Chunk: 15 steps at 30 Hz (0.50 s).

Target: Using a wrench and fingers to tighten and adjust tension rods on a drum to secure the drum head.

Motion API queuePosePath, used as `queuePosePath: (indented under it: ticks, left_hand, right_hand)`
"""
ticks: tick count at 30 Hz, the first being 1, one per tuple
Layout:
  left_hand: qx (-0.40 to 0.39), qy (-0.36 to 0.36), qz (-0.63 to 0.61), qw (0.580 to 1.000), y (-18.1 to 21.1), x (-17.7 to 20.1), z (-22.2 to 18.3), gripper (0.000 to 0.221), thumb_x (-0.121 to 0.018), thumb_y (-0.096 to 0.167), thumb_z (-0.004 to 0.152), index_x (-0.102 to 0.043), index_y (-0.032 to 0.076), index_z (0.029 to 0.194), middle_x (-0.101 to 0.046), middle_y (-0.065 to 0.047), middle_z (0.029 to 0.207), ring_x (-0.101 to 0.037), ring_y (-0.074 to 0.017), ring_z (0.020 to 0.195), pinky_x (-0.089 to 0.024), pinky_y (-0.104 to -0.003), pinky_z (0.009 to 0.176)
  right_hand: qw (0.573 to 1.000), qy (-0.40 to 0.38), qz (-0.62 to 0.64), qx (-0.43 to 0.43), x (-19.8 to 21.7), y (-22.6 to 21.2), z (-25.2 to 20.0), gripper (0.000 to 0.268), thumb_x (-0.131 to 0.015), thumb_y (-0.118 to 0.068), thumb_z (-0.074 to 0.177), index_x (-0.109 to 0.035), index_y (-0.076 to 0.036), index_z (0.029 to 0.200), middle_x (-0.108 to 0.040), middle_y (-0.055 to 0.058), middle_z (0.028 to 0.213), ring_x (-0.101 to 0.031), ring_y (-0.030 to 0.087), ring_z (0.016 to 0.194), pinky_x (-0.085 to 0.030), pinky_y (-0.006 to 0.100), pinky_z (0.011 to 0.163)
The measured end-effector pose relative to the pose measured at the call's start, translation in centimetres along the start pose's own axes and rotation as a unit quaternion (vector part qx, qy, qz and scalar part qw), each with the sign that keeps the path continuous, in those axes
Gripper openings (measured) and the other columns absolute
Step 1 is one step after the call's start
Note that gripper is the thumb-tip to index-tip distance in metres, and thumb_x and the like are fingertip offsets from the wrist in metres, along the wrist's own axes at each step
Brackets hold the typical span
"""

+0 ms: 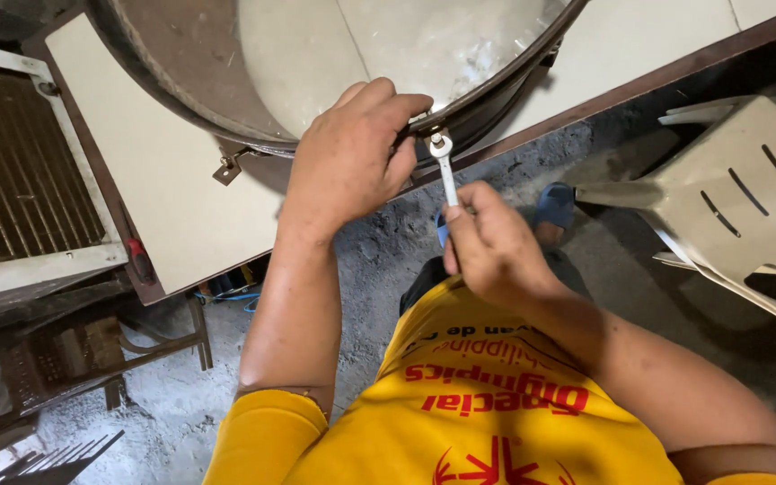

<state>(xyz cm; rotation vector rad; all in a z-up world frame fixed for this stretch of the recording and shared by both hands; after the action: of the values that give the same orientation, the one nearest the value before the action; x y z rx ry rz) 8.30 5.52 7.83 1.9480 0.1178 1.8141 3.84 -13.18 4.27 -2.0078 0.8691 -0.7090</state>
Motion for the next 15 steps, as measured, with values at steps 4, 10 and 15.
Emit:
queuePosePath:
  ticks: [4, 10, 15]
  left_hand:
    - [0.009, -0.01, 0.006, 1.0, 0.0, -0.1, 0.0, 0.042, -0.06, 0.018, 0.091, -0.064, 0.01, 0.131, -0.061, -0.01, 0.102, -0.059, -0.0329, 0.104, -0.052, -0.052, 0.074]
    - [0.01, -0.018, 0.003, 1.0, 0.3, 0.1, 0.1, 0.041, -0.058, 0.016, 0.092, -0.064, 0.007, 0.132, -0.063, -0.011, 0.101, -0.06, -0.03, 0.102, -0.054, -0.049, 0.077]
    - [-0.01, 0.013, -0.008, 1.0, 0.6, 0.3, 0.1, 0.039, -0.055, 0.016, 0.089, -0.068, 0.006, 0.125, -0.063, -0.012, 0.097, -0.061, -0.0339, 0.097, -0.05, -0.048, 0.074]
  right_hand:
    - [0.985, -0.034, 0.012, -0.167, 2.3, -2.7, -0.1, 0.018, -0.041, -0.026, 0.112, -0.054, -0.014, 0.109, -0.064, 0.004, 0.073, -0.053, 0.017, 0.06, -0.039, 0.034, 0.054]
    - [0.979, -0.017, -0.174, -0.107, 10.8, 0.9, 3.6, 0.017, -0.049, -0.024, 0.112, -0.065, -0.018, 0.109, -0.07, 0.003, 0.079, -0.059, 0.019, 0.065, -0.043, 0.037, 0.056]
    - [0.993, 0.055, -0.081, -0.069, 9.9, -1.9, 2.3, 0.014, -0.068, -0.03, 0.097, -0.062, -0.017, 0.096, -0.06, 0.001, 0.085, -0.053, 0.016, 0.074, -0.045, 0.033, 0.067]
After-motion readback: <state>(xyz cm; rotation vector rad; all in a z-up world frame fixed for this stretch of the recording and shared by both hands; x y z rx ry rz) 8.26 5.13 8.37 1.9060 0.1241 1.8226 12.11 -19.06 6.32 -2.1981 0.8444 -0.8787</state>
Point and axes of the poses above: each hand's wrist, its own z-axis towards the middle knuckle, its own x-axis out of the back of the hand, y = z × x, the point moved 2 cm from there along z, towards the middle knuckle
